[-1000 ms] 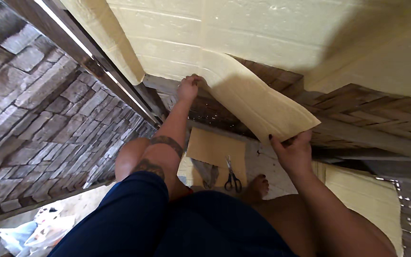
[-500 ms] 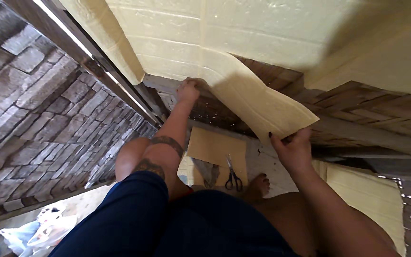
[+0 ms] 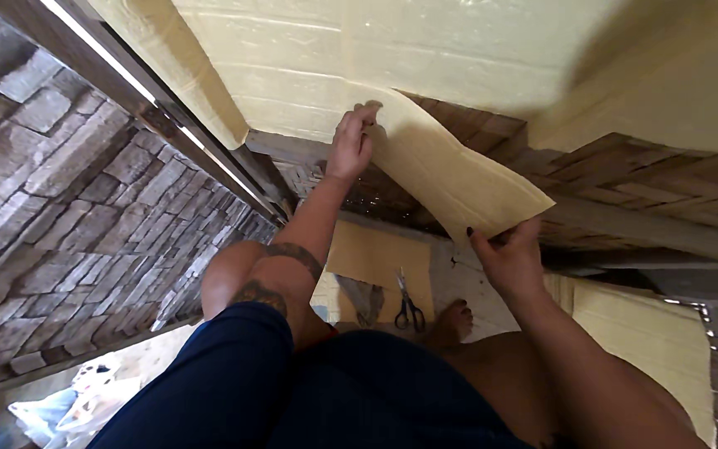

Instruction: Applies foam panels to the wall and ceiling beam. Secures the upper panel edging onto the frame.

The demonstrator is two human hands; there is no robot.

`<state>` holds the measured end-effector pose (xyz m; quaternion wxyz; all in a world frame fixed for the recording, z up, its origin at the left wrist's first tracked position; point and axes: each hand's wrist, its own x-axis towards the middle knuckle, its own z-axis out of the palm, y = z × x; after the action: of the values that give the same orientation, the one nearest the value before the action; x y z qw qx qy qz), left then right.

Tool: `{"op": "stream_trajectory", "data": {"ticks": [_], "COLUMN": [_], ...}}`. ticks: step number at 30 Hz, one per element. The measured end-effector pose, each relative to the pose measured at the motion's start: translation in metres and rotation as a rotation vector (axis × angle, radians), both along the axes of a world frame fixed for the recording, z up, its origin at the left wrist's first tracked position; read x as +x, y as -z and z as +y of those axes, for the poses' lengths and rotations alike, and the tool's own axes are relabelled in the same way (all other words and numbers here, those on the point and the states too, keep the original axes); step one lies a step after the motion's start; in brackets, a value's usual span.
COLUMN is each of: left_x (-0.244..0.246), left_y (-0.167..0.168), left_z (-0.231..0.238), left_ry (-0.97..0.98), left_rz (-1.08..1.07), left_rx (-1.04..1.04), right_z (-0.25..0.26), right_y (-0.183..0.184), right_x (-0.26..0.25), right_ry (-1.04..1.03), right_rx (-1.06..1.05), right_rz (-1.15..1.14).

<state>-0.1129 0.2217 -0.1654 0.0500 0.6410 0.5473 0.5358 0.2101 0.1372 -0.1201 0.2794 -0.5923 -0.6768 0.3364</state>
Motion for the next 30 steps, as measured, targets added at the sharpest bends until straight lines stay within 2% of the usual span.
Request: {"op": "stream_trajectory", "data": {"ticks": [2, 7, 14, 18, 30], "left_x": [0.003, 0.009, 0.016, 0.019, 0.023], "left_y": [-0.003, -0.012, -0.020, -0.025, -0.030], "left_z": [0.005, 0.010, 0.015, 0.018, 0.019], "left_ry": [-0.036, -0.083, -0.020, -0.026, -0.079], "left_rz": [-0.027, -0.098, -0.172, -0.121, 0.032], "left_rx": [0.019, -0.086, -0.075, -0.038, -0.136], "right_z": [-0.001, -0.002, -0.003, -0.004, -0.004], "right_y": [-0.001, 0.001, 0.001, 0.001, 0.001], "right_x": [-0.001, 0.001, 0.002, 0.002, 0.003], "right_ry": [0.007, -0.018, -0.022, -0.036, -0.079], "right_rx": [-0.018, -0.041, -0.042, -0.035, -0.007], "right_rz": [-0.002, 0.004, 0.021, 0.017, 0.046]}}
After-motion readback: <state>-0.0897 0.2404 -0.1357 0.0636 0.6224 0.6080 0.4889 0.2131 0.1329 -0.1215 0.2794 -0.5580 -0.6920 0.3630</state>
